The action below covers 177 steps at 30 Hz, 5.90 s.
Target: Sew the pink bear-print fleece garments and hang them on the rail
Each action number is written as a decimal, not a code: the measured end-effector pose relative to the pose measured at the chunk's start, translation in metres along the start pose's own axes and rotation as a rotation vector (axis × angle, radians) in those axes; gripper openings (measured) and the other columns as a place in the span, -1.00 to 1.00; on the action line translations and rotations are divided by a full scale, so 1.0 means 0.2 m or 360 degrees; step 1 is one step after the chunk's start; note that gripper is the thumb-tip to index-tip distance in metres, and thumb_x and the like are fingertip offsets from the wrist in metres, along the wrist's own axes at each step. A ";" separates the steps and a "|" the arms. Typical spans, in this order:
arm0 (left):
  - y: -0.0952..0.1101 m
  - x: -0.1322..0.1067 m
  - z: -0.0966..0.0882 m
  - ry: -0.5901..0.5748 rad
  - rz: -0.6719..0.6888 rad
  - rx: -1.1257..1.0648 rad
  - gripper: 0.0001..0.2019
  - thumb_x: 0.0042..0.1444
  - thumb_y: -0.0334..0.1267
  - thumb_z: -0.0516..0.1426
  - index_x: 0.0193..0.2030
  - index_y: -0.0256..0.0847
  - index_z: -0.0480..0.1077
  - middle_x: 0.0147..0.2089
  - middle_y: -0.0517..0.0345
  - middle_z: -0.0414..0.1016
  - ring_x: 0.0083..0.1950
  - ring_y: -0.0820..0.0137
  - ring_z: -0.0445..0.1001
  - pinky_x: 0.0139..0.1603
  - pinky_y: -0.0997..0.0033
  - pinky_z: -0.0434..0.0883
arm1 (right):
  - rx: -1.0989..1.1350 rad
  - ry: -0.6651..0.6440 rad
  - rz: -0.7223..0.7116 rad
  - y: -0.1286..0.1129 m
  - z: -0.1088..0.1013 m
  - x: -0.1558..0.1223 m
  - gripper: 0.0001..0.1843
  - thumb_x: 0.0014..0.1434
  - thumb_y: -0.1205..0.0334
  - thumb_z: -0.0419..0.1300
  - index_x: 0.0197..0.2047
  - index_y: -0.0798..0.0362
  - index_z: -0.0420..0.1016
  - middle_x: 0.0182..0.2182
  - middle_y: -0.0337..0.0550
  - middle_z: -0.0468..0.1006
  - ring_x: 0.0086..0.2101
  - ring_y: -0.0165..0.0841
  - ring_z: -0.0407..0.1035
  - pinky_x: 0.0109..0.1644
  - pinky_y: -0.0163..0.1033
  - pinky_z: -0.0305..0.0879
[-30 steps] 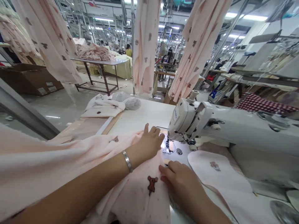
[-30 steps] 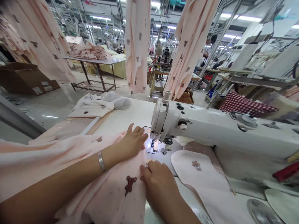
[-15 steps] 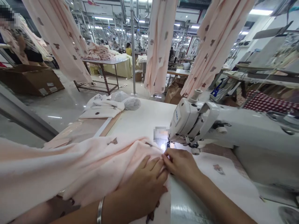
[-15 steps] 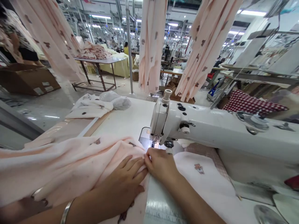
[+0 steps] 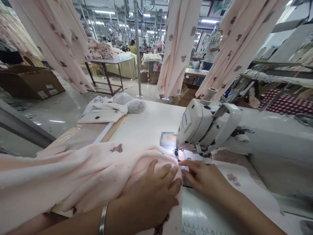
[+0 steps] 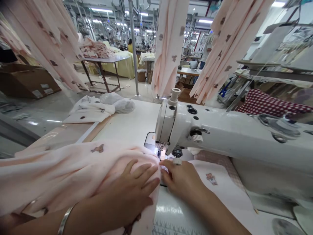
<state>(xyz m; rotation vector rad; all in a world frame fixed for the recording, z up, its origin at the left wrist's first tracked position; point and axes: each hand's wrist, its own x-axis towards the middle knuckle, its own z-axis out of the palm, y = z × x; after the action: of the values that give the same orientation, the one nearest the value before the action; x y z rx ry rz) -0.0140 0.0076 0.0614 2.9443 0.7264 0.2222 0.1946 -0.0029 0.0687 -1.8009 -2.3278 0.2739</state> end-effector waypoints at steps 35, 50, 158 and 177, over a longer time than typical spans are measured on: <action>-0.23 0.10 0.02 0.0043 0.0284 -0.0308 -0.78 0.19 -0.45 0.02 -0.05 -0.17 0.29 0.12 0.07 0.30 0.09 0.26 0.27 0.23 0.01 -0.01 | 0.0012 0.0507 -0.1038 -0.16 0.16 -0.24 -0.80 0.25 0.22 0.07 -0.17 0.09 0.47 -0.21 -0.24 0.58 -0.09 -0.37 0.38 -0.05 -0.30 0.33; -0.45 0.30 0.03 0.0190 0.0412 -0.0203 -0.87 0.24 -0.36 0.00 -0.23 -0.23 0.37 -0.10 0.09 0.41 -0.09 0.35 0.33 0.07 0.24 0.12 | 0.0003 0.0476 -0.0978 -0.03 0.12 -0.04 -0.80 0.19 0.40 0.10 -0.12 0.21 0.43 -0.17 0.00 0.54 -0.07 -0.22 0.37 -0.08 -0.11 0.36; -0.27 0.21 0.07 0.0344 0.0035 -0.0231 -0.85 0.17 -0.27 -0.01 -0.25 -0.25 0.34 -0.07 0.02 0.39 0.02 0.25 0.30 0.23 -0.03 -0.01 | 0.0211 0.0091 -0.0426 0.03 0.14 0.01 -0.81 0.27 0.28 -0.04 -0.18 -0.03 0.40 -0.29 -0.13 0.40 -0.34 -0.33 0.35 -0.26 -0.15 0.28; -0.32 0.28 0.09 0.0397 0.0199 -0.0339 -0.77 0.25 -0.31 0.00 -0.37 -0.23 0.43 -0.22 0.16 0.43 -0.21 0.42 0.33 0.05 0.27 0.19 | -0.0152 0.0581 -0.0171 0.20 0.16 0.05 -0.72 0.23 0.15 0.03 -0.11 0.02 0.49 -0.17 -0.08 0.57 -0.18 -0.18 0.46 -0.09 0.00 0.38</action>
<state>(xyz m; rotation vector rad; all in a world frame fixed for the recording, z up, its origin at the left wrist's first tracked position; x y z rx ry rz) 0.0091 0.0900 0.0410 2.7868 0.5067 0.6446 0.2218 0.0161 0.0276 -1.5977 -2.1943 -0.1719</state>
